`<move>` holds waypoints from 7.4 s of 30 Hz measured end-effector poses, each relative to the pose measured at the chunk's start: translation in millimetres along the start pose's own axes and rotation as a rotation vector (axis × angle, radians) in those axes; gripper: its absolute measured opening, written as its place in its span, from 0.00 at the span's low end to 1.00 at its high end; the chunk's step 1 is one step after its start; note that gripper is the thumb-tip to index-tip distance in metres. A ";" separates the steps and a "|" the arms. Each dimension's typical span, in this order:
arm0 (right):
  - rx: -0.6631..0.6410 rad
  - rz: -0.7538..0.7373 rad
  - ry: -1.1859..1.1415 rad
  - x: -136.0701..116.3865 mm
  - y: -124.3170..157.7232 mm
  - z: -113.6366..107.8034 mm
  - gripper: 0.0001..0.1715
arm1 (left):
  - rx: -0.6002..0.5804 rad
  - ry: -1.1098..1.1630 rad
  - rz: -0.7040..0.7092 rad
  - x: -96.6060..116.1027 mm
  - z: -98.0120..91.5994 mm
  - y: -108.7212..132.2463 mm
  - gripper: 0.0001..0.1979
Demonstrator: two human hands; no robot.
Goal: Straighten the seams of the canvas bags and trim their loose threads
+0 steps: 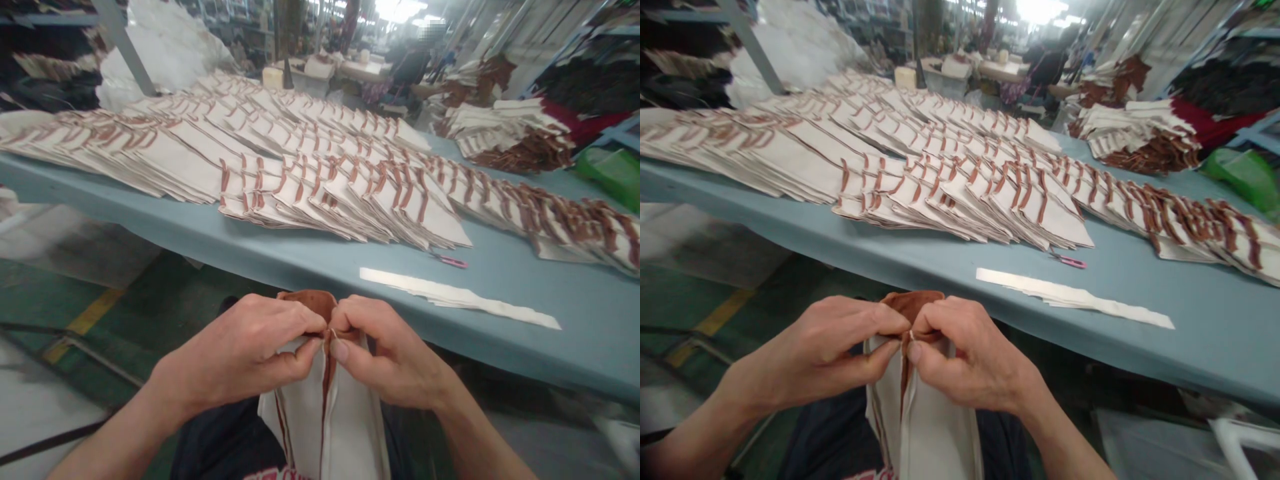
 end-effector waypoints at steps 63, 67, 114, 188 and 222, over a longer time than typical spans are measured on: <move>0.146 -0.260 0.330 -31.8 14.8 1.0 0.08 | 0.227 1.007 -0.377 -33.9 47.7 41.5 0.22; 0.175 -0.274 0.524 -42.1 17.8 2.8 0.14 | 0.231 0.936 -0.385 -31.0 41.5 38.9 0.24; 0.089 0.045 0.167 -6.1 6.2 8.0 0.06 | -0.053 0.370 -0.377 -17.0 27.0 23.5 0.08; -0.026 0.145 -0.078 -14.5 -0.3 30.5 0.06 | -0.041 0.111 -0.155 9.0 -8.3 48.1 0.06; 0.081 -0.127 0.288 -27.9 21.4 13.6 0.10 | -0.139 0.249 -0.085 -4.1 3.5 11.7 0.07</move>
Point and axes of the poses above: each hand's wrist, its own y-axis away from the middle knuckle, its own z-axis out of the palm, x = y × z, the point moved 7 cm from there along -y, towards the middle knuckle, and after that the axes turned 9 degrees about z, right-handed, at the moved point
